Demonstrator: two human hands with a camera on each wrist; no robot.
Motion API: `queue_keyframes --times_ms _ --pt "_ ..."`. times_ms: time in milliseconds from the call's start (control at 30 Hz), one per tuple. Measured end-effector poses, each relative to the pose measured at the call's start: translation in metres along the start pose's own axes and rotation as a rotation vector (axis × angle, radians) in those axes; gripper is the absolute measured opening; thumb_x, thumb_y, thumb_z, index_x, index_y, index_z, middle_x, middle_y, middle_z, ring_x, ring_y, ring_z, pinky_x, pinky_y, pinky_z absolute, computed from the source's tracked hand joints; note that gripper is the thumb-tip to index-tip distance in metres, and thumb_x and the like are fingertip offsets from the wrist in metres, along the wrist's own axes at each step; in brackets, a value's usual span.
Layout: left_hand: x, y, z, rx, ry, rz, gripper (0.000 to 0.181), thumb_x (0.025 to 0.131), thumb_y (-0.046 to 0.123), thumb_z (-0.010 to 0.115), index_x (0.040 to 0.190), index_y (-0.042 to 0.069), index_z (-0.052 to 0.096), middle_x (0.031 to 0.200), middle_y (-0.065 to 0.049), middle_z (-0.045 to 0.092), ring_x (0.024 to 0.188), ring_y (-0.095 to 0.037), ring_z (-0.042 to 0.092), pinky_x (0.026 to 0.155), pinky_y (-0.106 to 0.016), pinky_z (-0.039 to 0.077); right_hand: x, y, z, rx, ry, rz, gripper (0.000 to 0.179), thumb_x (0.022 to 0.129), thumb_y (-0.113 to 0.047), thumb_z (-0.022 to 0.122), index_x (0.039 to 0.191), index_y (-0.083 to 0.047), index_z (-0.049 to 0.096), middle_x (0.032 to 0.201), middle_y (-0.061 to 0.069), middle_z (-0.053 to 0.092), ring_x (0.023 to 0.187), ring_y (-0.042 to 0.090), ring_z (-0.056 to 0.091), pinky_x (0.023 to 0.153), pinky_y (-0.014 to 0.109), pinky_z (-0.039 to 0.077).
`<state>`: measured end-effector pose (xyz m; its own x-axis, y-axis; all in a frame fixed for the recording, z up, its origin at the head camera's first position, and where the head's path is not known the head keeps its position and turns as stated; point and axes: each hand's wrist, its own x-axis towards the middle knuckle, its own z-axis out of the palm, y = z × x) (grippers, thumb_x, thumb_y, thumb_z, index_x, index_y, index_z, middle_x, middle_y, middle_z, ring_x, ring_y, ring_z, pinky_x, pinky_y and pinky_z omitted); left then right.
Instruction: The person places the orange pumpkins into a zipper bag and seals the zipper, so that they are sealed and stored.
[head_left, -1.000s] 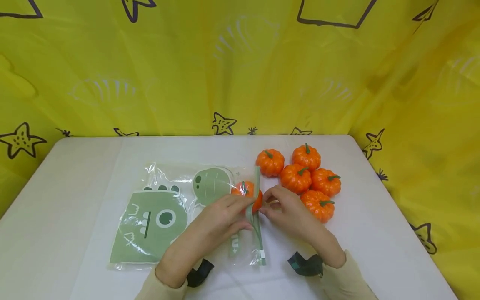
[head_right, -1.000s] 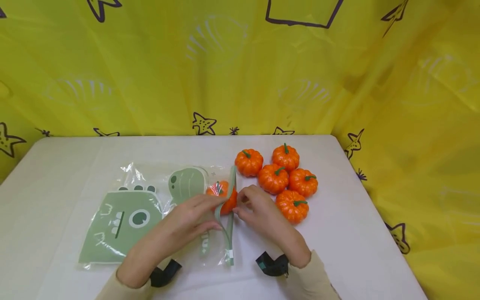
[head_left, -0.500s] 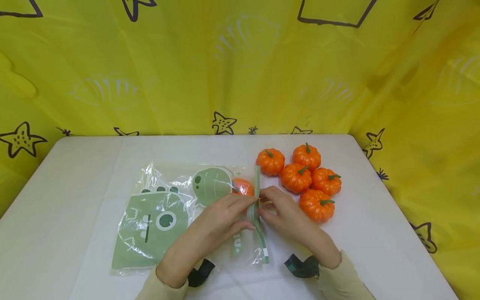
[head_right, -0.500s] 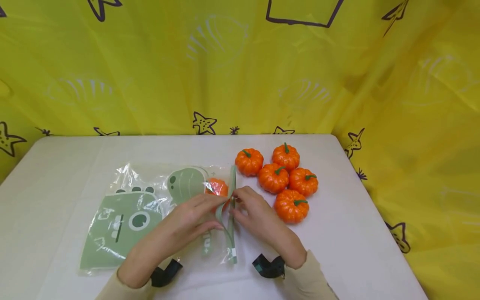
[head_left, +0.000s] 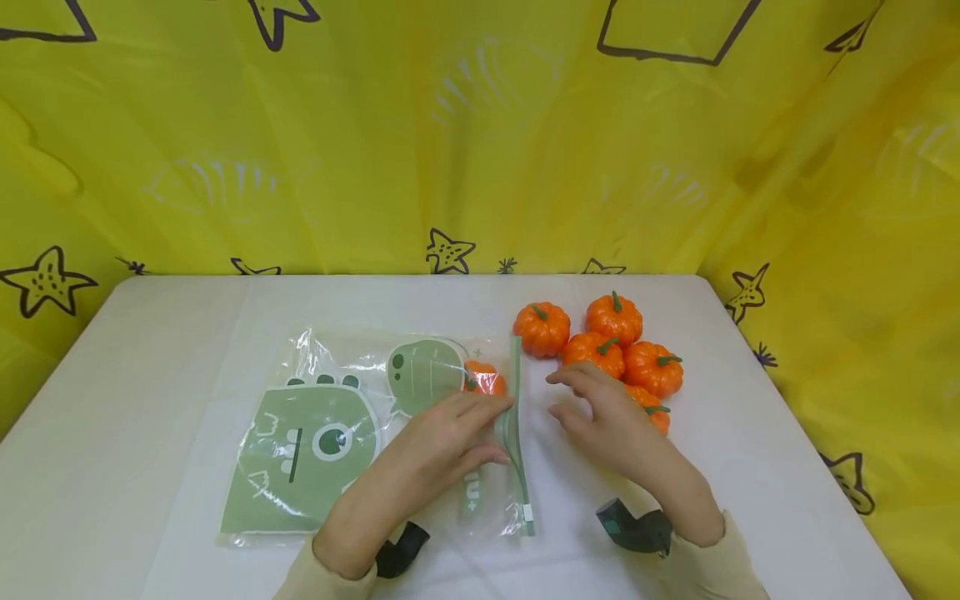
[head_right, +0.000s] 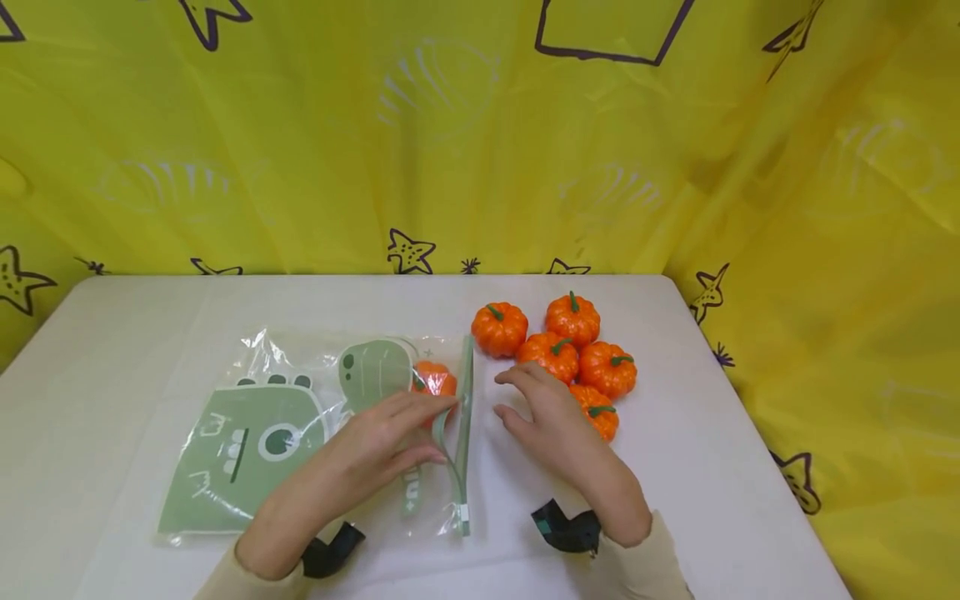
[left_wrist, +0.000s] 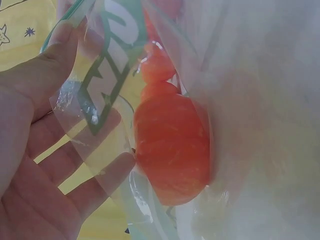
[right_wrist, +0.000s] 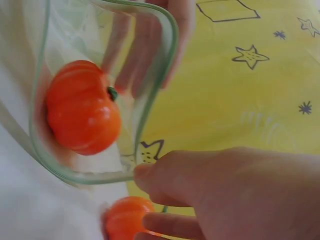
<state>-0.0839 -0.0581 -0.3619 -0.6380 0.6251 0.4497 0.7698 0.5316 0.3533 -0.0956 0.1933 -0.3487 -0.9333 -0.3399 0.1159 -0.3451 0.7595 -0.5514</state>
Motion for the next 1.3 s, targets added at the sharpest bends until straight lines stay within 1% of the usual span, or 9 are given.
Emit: queue_keyframes --times_ms 233,300,567,767,900,967,1133,1233,1300 --pt "0.001 0.000 0.001 0.002 0.001 0.011 0.056 0.084 0.036 0.074 0.130 0.007 0.061 0.124 -0.005 0.067 0.115 -0.021 0.064 0.100 -0.033 0.052 -0.005 0.001 -0.017 -0.120 0.039 0.039 0.029 0.088 -0.012 0.074 0.115 -0.004 0.068 0.115 0.010 0.065 0.096 0.026 0.061 0.082 0.042 0.057" --pt "0.001 0.000 0.001 0.004 0.004 0.016 0.056 0.084 0.036 0.074 0.130 0.007 0.061 0.124 -0.006 0.067 0.114 -0.021 0.064 0.100 -0.032 0.052 -0.007 0.003 -0.021 -0.146 0.039 0.048 0.027 0.087 -0.012 0.074 0.113 -0.004 0.069 0.114 0.011 0.065 0.096 0.027 0.061 0.083 0.043 0.056" --pt "0.000 -0.001 0.003 0.000 -0.004 0.024 0.056 0.084 0.035 0.074 0.130 0.007 0.061 0.122 -0.004 0.068 0.111 -0.019 0.064 0.098 -0.031 0.053 -0.013 0.006 -0.034 -0.205 -0.014 0.121 0.034 0.088 -0.015 0.072 0.118 -0.002 0.066 0.117 0.016 0.063 0.107 0.034 0.058 0.093 0.054 0.051" --pt "0.000 -0.001 0.003 0.008 0.006 0.027 0.055 0.084 0.036 0.074 0.129 0.007 0.061 0.121 -0.004 0.068 0.111 -0.019 0.064 0.097 -0.031 0.053 -0.017 0.008 -0.040 -0.254 -0.037 0.154 0.034 0.086 -0.017 0.071 0.116 0.000 0.066 0.113 0.018 0.062 0.103 0.036 0.056 0.091 0.056 0.051" --pt "-0.001 -0.001 0.004 0.011 0.031 0.028 0.055 0.083 0.036 0.075 0.128 0.007 0.062 0.119 -0.004 0.068 0.108 -0.018 0.064 0.095 -0.029 0.054 -0.019 0.010 -0.041 -0.284 -0.094 0.205 0.035 0.085 -0.022 0.073 0.113 -0.002 0.066 0.109 0.017 0.060 0.099 0.035 0.054 0.084 0.055 0.051" --pt "-0.002 -0.001 0.006 0.015 0.052 0.028 0.055 0.081 0.036 0.076 0.127 0.008 0.063 0.117 -0.003 0.068 0.106 -0.018 0.065 0.093 -0.029 0.055 -0.019 0.011 -0.041 -0.297 -0.123 0.229 0.037 0.085 -0.025 0.074 0.113 -0.004 0.066 0.110 0.017 0.058 0.099 0.036 0.053 0.081 0.056 0.051" --pt "-0.001 0.000 0.006 0.044 0.093 0.011 0.054 0.079 0.037 0.077 0.124 0.010 0.066 0.110 -0.002 0.068 0.100 -0.017 0.064 0.089 -0.027 0.056 -0.019 0.014 -0.040 -0.311 -0.144 0.277 0.044 0.083 -0.027 0.075 0.119 -0.005 0.063 0.118 0.023 0.055 0.103 0.038 0.053 0.077 0.057 0.053" --pt "0.000 0.001 0.005 0.061 0.087 -0.008 0.054 0.079 0.039 0.076 0.124 0.012 0.066 0.108 -0.001 0.069 0.098 -0.016 0.064 0.087 -0.027 0.056 -0.019 0.015 -0.039 -0.307 -0.171 0.313 0.051 0.083 -0.027 0.075 0.125 -0.003 0.060 0.123 0.026 0.051 0.105 0.041 0.052 0.080 0.059 0.053" --pt "0.000 0.002 0.005 0.065 0.082 -0.022 0.054 0.079 0.040 0.076 0.123 0.012 0.065 0.107 -0.001 0.069 0.096 -0.016 0.064 0.085 -0.027 0.056 -0.019 0.017 -0.038 -0.298 -0.180 0.311 0.055 0.082 -0.025 0.077 0.128 0.000 0.058 0.125 0.027 0.050 0.106 0.043 0.051 0.084 0.061 0.052"
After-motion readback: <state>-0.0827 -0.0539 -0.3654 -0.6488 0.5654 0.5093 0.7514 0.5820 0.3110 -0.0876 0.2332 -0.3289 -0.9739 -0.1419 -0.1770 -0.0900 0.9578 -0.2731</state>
